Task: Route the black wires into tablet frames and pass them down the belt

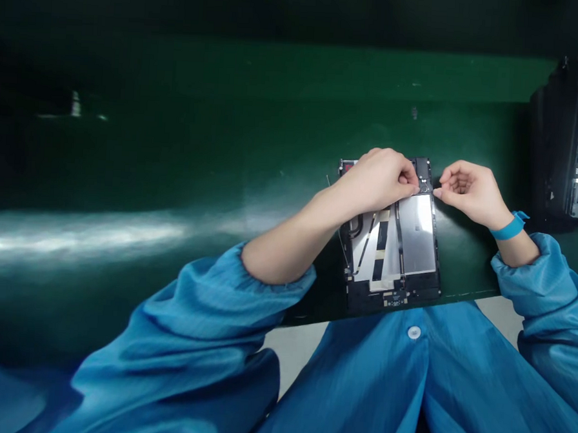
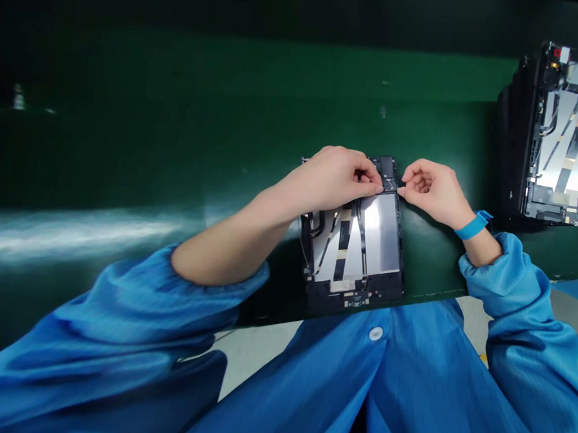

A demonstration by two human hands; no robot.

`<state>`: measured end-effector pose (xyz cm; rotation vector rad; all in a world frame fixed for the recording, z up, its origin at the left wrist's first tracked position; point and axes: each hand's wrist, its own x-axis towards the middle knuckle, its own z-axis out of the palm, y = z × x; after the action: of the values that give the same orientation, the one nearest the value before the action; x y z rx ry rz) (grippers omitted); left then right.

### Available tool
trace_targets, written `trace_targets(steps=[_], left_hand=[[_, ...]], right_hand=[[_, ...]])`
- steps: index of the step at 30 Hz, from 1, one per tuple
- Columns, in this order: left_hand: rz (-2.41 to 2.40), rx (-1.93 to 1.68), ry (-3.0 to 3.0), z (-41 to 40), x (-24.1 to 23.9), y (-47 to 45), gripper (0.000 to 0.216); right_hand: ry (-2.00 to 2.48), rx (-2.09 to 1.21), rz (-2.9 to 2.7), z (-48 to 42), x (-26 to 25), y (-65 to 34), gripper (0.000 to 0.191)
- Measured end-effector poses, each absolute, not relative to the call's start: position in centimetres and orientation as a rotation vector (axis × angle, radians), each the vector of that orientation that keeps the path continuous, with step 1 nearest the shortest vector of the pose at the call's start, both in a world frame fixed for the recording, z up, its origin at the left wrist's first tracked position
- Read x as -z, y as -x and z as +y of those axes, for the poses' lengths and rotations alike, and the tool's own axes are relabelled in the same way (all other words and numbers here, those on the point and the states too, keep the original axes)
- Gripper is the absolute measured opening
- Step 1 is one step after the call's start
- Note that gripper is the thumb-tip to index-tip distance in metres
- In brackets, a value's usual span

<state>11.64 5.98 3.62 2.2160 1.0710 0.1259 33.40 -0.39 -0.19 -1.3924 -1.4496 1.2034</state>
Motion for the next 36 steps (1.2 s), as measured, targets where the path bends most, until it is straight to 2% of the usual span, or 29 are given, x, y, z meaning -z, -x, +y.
trace_targets(steps=[4,8,16,25,33,36], left_hand=[[1.106,-0.085,-2.273,5.7,-3.7,-12.1,0.021],[0.965,-0.212,-2.351,5.3,-3.7,-12.4,0.022],[1.177,-0.379,-2.176,4.9,-2.2,-12.1,0.019],[1.171,-0.399,-2.162,4.7,-1.9,-12.1,0.019],[1.184,-0.380,-2.140,4.6,-2.0,-12.2,0.018],[1.186,-0.380,-2.147,4.6,-2.1,-12.2,0.018]], right_hand=[[1.412,-1.175,-1.391,-0.2,0.1,-33.4,0.039],[1.366,-1.075,-1.332,0.2,-0.2,-32.1,0.040],[1.449,-1.107,-1.394,0.6,0.5,-30.5,0.024],[1.402,-1.229,-1.338,0.6,0.5,-31.3,0.038],[1.431,-1.233,-1.362,0.6,0.2,-31.5,0.043],[1.423,-1.240,-1.351,0.5,0.0,-31.4,0.040]])
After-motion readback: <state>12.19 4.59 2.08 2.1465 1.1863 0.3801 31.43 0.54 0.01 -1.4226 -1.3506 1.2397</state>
